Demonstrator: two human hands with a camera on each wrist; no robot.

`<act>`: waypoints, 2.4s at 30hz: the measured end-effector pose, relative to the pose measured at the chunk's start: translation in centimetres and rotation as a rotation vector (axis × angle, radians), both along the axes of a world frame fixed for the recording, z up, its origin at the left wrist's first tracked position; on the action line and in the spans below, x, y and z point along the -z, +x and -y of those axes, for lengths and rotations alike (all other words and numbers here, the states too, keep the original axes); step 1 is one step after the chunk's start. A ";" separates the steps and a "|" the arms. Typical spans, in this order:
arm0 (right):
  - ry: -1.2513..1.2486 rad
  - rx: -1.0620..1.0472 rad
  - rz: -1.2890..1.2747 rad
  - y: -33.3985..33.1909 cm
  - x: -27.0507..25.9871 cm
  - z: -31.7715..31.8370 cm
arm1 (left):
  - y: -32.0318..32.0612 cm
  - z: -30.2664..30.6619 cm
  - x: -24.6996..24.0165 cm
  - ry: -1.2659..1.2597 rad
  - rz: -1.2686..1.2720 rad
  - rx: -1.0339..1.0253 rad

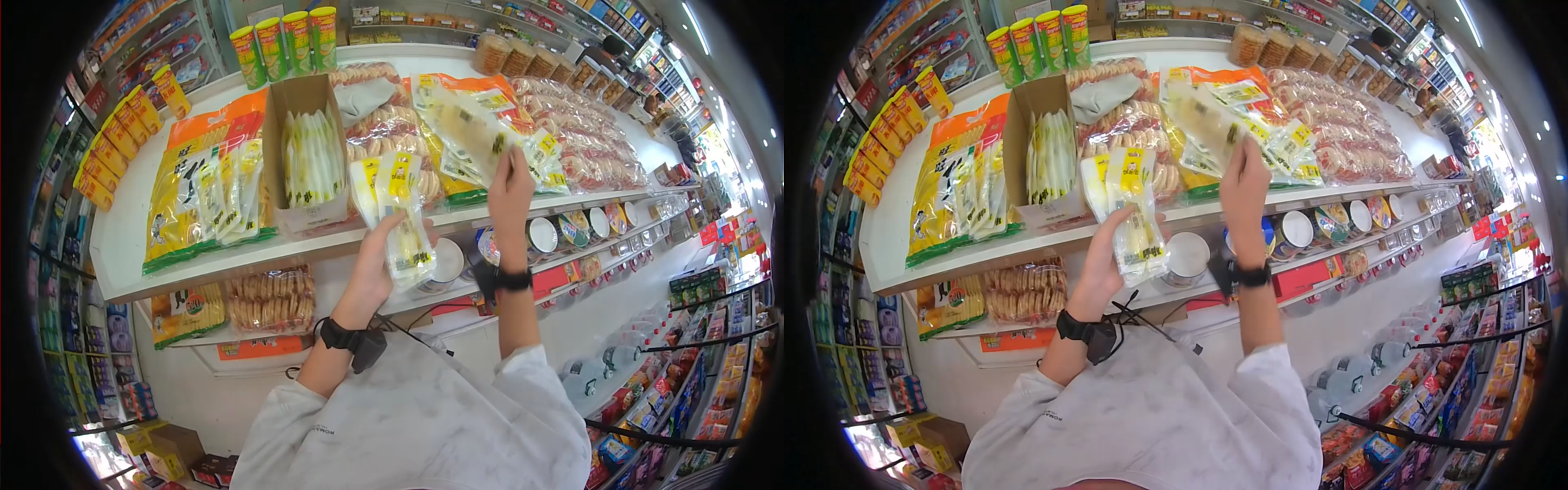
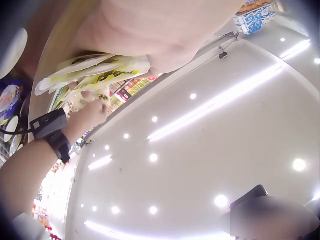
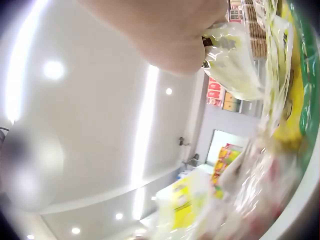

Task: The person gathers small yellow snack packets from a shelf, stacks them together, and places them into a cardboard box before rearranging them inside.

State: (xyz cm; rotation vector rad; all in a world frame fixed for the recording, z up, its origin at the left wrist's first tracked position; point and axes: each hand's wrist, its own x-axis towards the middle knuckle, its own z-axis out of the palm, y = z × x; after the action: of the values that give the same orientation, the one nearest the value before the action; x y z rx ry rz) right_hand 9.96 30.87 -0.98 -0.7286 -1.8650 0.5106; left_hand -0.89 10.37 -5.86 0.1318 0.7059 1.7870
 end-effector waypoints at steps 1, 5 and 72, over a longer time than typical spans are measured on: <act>0.019 -0.041 0.017 1.1 0.2 2.9 | 0.2 -0.4 0.2 0.001 -0.024 -0.016; -0.060 -0.427 0.170 4.0 0.9 11.4 | 1.3 -1.6 -1.2 0.141 0.027 -0.109; 0.201 -0.007 0.296 0.1 7.7 -5.0 | 0.7 1.3 -0.8 0.039 0.013 0.094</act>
State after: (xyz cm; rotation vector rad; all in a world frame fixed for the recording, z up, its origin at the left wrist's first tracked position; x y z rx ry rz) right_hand 10.10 35.88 -8.68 -0.6905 -2.1581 0.2222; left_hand -0.18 9.08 -5.11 0.1766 0.6457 1.7108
